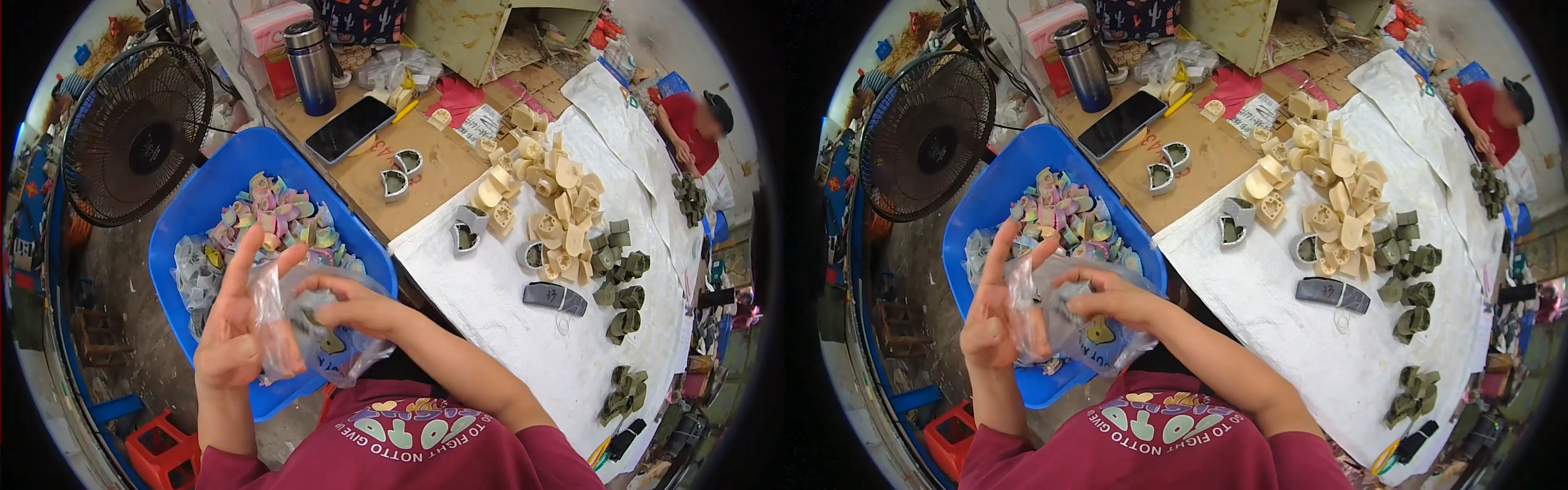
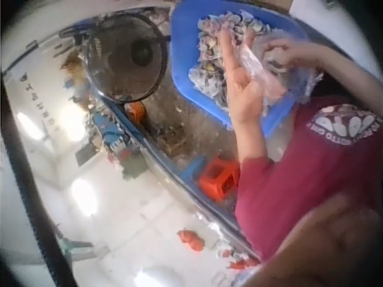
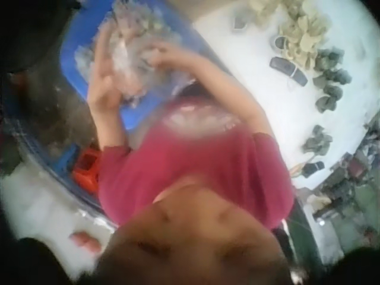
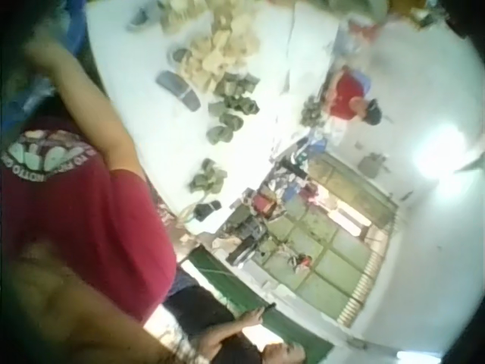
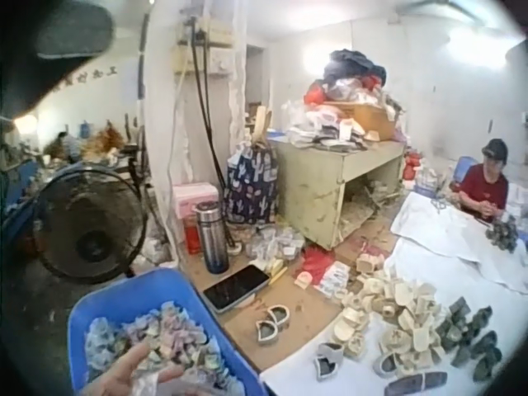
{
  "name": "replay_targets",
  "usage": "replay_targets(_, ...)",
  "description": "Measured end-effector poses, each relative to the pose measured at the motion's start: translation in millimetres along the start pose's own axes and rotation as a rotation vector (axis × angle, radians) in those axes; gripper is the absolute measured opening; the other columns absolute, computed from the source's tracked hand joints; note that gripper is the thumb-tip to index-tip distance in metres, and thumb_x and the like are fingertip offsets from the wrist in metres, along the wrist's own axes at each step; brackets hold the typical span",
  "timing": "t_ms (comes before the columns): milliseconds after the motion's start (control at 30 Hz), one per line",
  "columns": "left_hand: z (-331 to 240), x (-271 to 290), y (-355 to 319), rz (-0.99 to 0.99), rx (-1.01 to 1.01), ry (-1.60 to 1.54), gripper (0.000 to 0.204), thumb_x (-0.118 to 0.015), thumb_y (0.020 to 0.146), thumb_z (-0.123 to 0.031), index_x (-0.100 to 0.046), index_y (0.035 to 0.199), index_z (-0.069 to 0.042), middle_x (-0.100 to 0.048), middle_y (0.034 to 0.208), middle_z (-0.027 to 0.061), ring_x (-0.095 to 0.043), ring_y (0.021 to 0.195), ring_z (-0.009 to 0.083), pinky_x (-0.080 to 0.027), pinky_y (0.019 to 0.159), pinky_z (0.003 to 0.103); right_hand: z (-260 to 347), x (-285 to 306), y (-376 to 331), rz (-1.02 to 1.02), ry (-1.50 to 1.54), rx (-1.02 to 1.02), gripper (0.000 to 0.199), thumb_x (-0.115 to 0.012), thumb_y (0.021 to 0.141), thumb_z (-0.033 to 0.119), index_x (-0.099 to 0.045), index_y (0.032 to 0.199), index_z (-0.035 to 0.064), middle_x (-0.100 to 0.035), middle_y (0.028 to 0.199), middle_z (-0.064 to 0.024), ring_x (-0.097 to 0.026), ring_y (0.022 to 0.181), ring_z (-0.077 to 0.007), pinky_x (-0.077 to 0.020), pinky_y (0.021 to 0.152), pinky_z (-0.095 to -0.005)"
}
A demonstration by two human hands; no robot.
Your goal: The person wraps small green plastic objects with black foam strips using scissors to cut the material. They also handle a clear plastic bag and place wrapped items into a blue bin. The workspace is cluttered with various plastic parts and tools.
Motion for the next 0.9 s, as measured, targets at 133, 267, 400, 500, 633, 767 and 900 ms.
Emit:
replay_targets(133, 3, 11, -8, -0.116, -0.037, 0.009, 0.109, -0.079, 0.068, -0.017, -0.009, 0.151, -0.006, -0.028, 0.146, 0.0285, -0.070, 0.073, 0.0284, -0.059, 0.062, 0.036, -15, 16, 19, -0.389, -1.114, 0.019, 0.072, -0.077, 0.072, 0.035, -0.046, 0.132, 0.0097, -0.058, 0.116, -0.0185, -0.057, 0.110, -0.0320, -0.0467, 0.090, -0.0419)
replay_targets(267, 1, 26, -10, -0.134, -0.114, 0.170, 0.092, -0.074, 0.076, -0.020, -0.020, 0.147, 0.001, -0.037, 0.141, 0.0283, -0.069, 0.067, 0.0256, -0.058, 0.058, 0.034, 3, 1, -9, -0.454, -1.576, 0.292, 0.064, -0.075, 0.073, 0.033, -0.050, 0.127, 0.0086, -0.057, 0.116, -0.0200, -0.059, 0.105, -0.0358, -0.0494, 0.085, -0.0431)
replay_targets(400, -4, 41, -14, -0.242, -0.137, 0.321, 0.085, -0.074, 0.079, -0.025, -0.028, 0.144, 0.003, -0.044, 0.136, 0.0268, -0.068, 0.066, 0.0232, -0.057, 0.056, 0.029, 84, 21, -99, -1.081, -1.639, 0.483, 0.063, -0.077, 0.073, 0.028, -0.051, 0.126, 0.0058, -0.052, 0.125, -0.0177, -0.058, 0.106, -0.0332, -0.0504, 0.085, -0.0404)
replay_targets(500, 1, 44, -8, -0.217, -0.080, 0.321, 0.085, -0.074, 0.079, -0.026, -0.028, 0.144, 0.004, -0.043, 0.137, 0.0264, -0.068, 0.068, 0.0222, -0.057, 0.059, 0.030, 105, 56, -138, -1.357, -1.725, 0.233, 0.058, -0.075, 0.074, 0.022, -0.050, 0.125, 0.0051, -0.048, 0.128, -0.0192, -0.056, 0.107, -0.0347, -0.0494, 0.086, -0.0420)
replay_targets(633, 0, 26, -4, -0.199, -0.179, 0.372, 0.086, -0.074, 0.079, -0.026, -0.028, 0.144, 0.003, -0.041, 0.139, 0.0261, -0.068, 0.072, 0.0221, -0.058, 0.064, 0.031, 97, 78, -137, -1.308, -1.660, 0.268, 0.056, -0.074, 0.075, 0.016, -0.049, 0.125, 0.0063, -0.043, 0.133, -0.0210, -0.053, 0.110, -0.0364, -0.0477, 0.088, -0.0448)
replay_targets(767, -3, 25, -12, -0.166, -0.165, 0.362, 0.090, -0.076, 0.077, -0.024, -0.024, 0.146, 0.002, -0.037, 0.141, 0.0259, -0.068, 0.073, 0.0242, -0.058, 0.063, 0.033, 93, 85, -136, -1.191, -1.296, 0.578, 0.054, -0.071, 0.075, 0.012, -0.050, 0.124, 0.0081, -0.047, 0.131, -0.0141, -0.055, 0.108, -0.0263, -0.0484, 0.084, -0.0370)
replay_targets(900, 0, 22, -8, -0.133, -0.115, 0.246, 0.098, -0.076, 0.075, -0.023, -0.015, 0.148, -0.001, -0.031, 0.145, 0.0264, -0.069, 0.073, 0.0296, -0.059, 0.056, 0.034, 63, 13, -97, -0.513, -0.763, 0.581, 0.054, -0.070, 0.074, 0.010, -0.052, 0.125, 0.0109, -0.050, 0.126, -0.0053, -0.053, 0.100, -0.0144, -0.0456, 0.080, -0.0269)
Point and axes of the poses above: each hand's wrist, its own y-axis towards the middle knuckle, its own x-axis out of the back of the hand, z = x × y, the point moved 5 cm from there along y, towards the middle knuckle
